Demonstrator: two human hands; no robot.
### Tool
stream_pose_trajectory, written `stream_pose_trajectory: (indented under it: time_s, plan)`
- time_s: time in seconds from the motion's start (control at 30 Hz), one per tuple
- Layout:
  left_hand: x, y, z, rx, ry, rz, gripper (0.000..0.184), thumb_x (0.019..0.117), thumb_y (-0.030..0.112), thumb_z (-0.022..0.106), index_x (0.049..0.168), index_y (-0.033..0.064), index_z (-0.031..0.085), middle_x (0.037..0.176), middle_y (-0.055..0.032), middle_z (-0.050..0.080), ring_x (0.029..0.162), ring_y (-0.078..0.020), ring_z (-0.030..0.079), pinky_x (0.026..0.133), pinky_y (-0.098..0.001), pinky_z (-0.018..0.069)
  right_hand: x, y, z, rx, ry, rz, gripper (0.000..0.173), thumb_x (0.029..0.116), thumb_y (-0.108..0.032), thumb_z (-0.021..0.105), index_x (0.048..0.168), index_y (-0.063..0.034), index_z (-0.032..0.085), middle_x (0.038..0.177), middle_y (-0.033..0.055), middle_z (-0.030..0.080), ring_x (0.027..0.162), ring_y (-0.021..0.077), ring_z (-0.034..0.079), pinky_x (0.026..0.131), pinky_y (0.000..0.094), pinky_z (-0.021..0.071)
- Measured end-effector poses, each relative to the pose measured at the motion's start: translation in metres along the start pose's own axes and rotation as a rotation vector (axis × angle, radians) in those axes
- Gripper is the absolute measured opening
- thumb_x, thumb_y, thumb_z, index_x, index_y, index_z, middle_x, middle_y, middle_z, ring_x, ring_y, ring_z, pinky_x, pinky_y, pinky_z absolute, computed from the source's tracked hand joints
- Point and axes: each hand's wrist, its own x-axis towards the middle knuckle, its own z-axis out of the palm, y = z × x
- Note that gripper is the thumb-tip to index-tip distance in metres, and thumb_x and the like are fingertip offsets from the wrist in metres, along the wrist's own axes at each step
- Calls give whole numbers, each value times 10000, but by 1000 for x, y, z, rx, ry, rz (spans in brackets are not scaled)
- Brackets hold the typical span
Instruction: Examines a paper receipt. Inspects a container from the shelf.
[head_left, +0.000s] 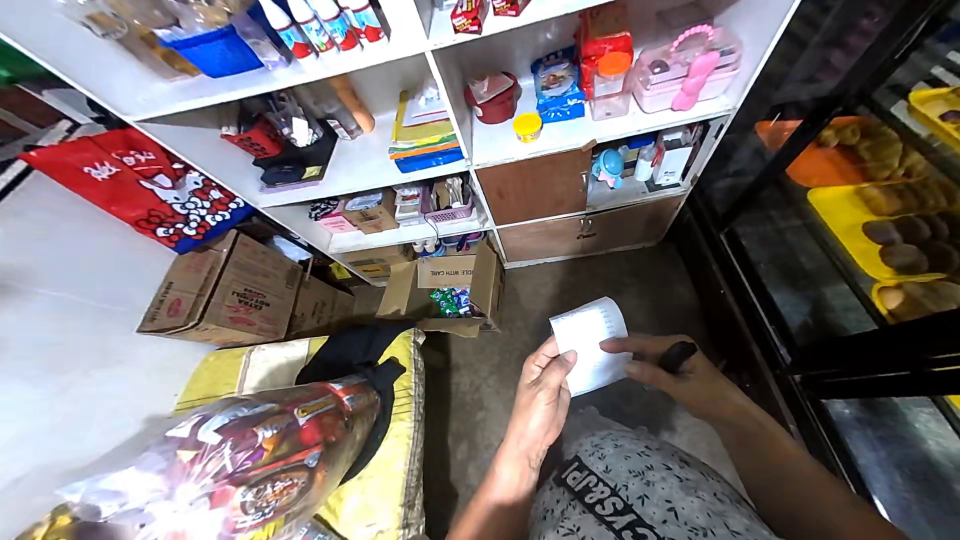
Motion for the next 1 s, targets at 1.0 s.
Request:
stream_pose_trajectory:
  time_s: [1.0]
  plan:
    - [2,0,2,-18,27,-21,283,995,9,413,1151,-10,649,1038,-68,741,944,-137,725,890,-343,599,0,2,-2,-18,5,41,248,973,-125,612,1180,-105,748,1049,-144,740,844,-97,634,757,106,526]
